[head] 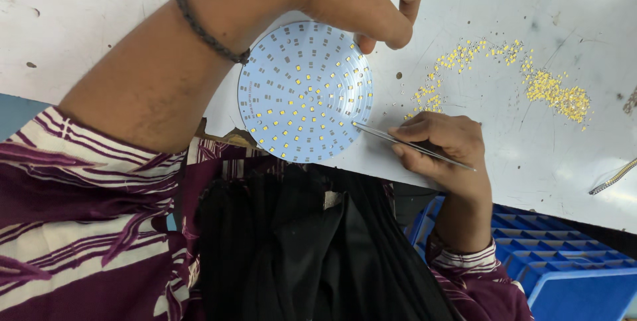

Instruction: The person uses tweezers to pick up small yellow LED components from a pile on the table and places them into designated spots on a circular LED board. The person repeats this process, filling the board with LEDs.

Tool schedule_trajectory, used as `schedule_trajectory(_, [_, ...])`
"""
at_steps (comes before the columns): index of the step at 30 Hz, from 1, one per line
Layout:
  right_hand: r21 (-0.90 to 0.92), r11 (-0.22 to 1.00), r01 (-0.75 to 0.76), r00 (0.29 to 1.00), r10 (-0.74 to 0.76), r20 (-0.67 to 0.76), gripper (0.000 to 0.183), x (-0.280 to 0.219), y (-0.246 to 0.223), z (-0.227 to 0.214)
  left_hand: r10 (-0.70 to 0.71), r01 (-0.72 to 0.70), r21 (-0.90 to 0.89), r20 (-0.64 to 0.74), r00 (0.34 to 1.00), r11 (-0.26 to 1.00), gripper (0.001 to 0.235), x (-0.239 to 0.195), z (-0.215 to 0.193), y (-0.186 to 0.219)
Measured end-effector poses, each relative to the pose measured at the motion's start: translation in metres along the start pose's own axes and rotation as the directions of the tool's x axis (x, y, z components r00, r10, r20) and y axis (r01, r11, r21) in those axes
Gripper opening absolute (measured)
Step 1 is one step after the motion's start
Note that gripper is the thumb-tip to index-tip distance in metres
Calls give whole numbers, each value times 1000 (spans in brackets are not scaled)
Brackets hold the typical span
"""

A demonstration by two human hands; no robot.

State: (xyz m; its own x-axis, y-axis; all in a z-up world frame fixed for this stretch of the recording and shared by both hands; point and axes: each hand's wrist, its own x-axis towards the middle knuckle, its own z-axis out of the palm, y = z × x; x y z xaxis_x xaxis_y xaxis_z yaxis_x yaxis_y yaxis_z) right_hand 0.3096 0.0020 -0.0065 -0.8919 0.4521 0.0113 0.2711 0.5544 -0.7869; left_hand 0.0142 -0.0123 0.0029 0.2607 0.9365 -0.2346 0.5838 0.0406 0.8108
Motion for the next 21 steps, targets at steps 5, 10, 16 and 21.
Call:
schedule_trajectory(5, [20, 1000, 20, 999, -21, 31, 18, 1, 1, -1, 4, -4, 6, -8, 1000, 1000, 31, 1, 1, -1])
schedule_trajectory(10, [19, 1000, 25, 1000, -25, 16, 17, -5, 3, -2, 27, -27, 29, 1, 1000, 999, 35, 0, -4, 1])
schedule_trajectory(16, [79, 972, -221, 861, 232, -453, 18, -45, 5, 8, 74, -77, 69, 37, 997, 995, 40, 0, -11, 2])
schedule_trajectory(21, [21, 958, -285, 779, 244, -577, 20, -57, 14, 18, 78, -87, 127, 76, 994, 988, 43, 1, -9, 8])
